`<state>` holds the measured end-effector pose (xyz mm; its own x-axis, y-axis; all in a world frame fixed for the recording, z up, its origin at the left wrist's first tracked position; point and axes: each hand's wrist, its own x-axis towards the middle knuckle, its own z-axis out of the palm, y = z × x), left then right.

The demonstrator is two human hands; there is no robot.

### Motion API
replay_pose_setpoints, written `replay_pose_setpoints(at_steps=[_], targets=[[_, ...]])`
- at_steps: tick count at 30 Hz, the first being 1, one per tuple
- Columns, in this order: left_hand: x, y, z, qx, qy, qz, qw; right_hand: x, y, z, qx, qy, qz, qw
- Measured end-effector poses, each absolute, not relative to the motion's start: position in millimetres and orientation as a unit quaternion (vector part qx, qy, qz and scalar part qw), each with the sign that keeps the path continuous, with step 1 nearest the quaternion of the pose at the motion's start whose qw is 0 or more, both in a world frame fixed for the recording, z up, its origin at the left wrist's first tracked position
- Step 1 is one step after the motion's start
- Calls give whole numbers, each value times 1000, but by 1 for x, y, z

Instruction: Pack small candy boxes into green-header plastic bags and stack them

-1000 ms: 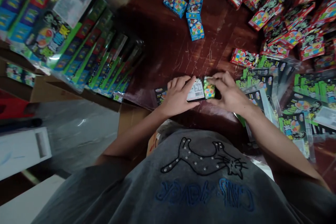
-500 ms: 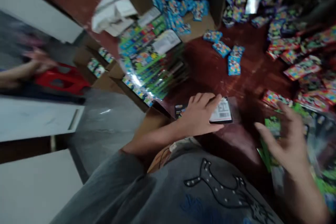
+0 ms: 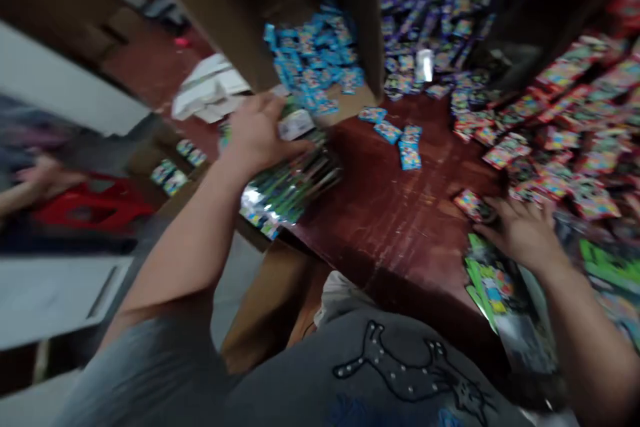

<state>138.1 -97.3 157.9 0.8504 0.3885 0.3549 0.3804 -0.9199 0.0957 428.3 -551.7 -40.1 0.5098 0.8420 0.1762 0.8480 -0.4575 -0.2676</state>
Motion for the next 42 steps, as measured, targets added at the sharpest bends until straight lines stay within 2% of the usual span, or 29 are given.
replay_pose_setpoints(at_steps=[3, 6, 8, 12, 15, 19, 22, 25, 30, 31, 34, 36, 38, 40, 42], targets=[[153, -158, 134, 960, 126, 244, 54, 404, -540, -10, -848, -501, 12, 172], [187, -229, 94, 961, 35, 160, 223, 383, -525, 13, -844, -490, 28, 215], [216, -272, 63, 952, 8, 117, 282, 375, -527, 17, -844, -493, 39, 209], [254, -344, 19, 944, -26, 122, 307, 368, -583, 10, -902, -392, 14, 178], [249, -388, 6, 918, -53, 44, 391, 351, -642, 5, -952, -274, 16, 135], [233, -426, -8, 811, -17, -120, 572, 320, -685, -1, -970, -194, 123, 85], [233, -433, -17, 760, 8, -124, 638, 312, -693, -5, -959, -137, 213, 129], [239, -426, -15, 760, 9, -72, 646, 320, -701, 2, -954, -102, 216, 182], [245, -417, 9, 744, 39, -1, 667, 323, -692, 32, -942, -63, -34, 328], [247, -418, 13, 731, 39, 3, 681, 319, -681, 37, -929, -42, -37, 367], [253, -419, 24, 712, 34, 9, 701, 307, -637, 40, -877, -78, 70, 470], [252, -412, 29, 742, 56, 31, 668, 305, -608, 36, -865, -178, 51, 466], [246, -398, 34, 793, 61, 20, 605, 312, -588, 34, -870, -277, -54, 405], [235, -382, 40, 840, 27, -39, 541, 321, -575, 37, -854, -377, -117, 339], [222, -367, 46, 868, -12, -108, 485, 328, -566, 43, -817, -472, -94, 316]])
